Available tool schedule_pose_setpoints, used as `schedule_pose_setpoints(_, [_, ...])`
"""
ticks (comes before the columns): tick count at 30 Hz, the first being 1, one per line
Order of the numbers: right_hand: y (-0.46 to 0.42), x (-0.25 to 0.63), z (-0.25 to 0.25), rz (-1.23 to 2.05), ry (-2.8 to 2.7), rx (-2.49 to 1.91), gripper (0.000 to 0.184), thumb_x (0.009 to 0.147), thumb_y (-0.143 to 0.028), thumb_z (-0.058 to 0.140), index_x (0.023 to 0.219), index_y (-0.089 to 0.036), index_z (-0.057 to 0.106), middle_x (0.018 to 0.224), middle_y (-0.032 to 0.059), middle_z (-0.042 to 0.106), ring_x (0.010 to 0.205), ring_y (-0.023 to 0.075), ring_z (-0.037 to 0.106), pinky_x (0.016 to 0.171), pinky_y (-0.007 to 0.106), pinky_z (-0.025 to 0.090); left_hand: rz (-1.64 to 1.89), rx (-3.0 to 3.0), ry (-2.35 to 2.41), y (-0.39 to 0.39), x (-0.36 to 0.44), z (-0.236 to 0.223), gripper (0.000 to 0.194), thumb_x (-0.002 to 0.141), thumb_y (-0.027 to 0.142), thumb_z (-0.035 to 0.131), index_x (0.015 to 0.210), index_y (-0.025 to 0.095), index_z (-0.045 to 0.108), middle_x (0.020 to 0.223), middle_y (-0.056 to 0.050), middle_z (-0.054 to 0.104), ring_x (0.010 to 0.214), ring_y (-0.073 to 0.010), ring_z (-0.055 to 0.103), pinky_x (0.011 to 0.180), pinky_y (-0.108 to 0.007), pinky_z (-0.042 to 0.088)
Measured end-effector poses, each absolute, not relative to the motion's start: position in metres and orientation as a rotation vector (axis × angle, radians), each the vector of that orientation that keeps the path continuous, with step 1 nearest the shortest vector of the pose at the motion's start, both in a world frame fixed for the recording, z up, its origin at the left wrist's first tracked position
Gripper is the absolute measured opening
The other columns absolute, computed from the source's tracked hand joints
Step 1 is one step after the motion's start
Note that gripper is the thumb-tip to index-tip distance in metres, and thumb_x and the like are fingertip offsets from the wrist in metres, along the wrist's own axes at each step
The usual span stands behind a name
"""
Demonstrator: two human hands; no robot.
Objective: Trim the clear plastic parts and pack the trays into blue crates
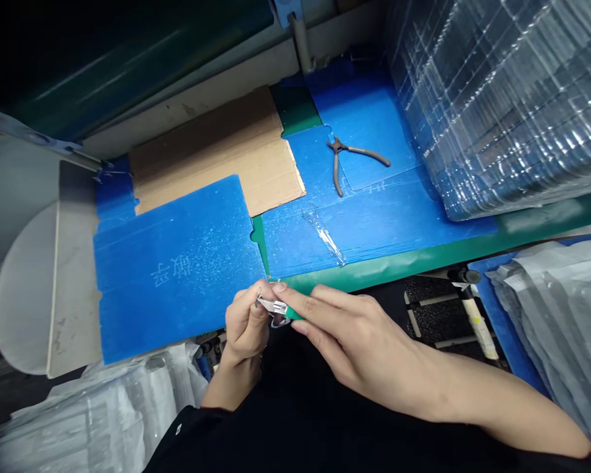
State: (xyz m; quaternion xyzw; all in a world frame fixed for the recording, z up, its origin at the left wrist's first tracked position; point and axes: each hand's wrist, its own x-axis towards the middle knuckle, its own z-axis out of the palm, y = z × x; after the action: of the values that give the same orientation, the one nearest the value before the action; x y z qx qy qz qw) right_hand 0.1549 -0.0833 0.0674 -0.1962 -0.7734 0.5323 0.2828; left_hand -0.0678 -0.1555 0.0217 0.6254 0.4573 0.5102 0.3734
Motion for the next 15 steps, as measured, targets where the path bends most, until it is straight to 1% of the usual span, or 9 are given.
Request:
schedule_pose_setpoints(6, [-0.0882,0.1553,0.0657,1.426,-2.046,-0.567,0.06,0.111,-0.007,0.058,0.168,-0.026,0.049,0.138,0.0051,0.075,0.105,0.0133,0.073,0.093,0.025,0.061,1.287,1.59,1.166,-0.1563,-0.0672,0.0226,0.037,0.117,0.041,0.043,0.093,0.02,0.061,0.075,-0.002,0.062,0.065,-0.015,0.06,0.066,-0.029,0.046])
schedule_pose_setpoints(11, [-0.089,0.1569,0.0658,1.474,-2.019,-0.6,0.067,0.112,-0.009,0.058,0.17,-0.039,0.045,0.134,-0.0011,0.074,0.104,0.0107,0.072,0.097,0.023,0.059,1.279,1.604,1.182,-0.1558,-0.067,0.0235,0.037,0.117,0.04,0.042,0.094,0.019,0.062,0.078,-0.003,0.066,0.068,-0.0154,0.063,0.068,-0.029,0.048])
schedule_pose_setpoints(15, [-0.092,0.1563,0.0656,1.482,-2.003,-0.618,0.065,0.113,-0.01,0.057,0.169,-0.039,0.046,0.137,-0.0008,0.074,0.107,0.0113,0.072,0.098,0.024,0.059,1.257,1.616,1.22,-0.156,-0.067,0.0218,0.039,0.117,0.042,0.042,0.093,0.019,0.062,0.075,-0.004,0.066,0.065,-0.0163,0.063,0.066,-0.03,0.049])
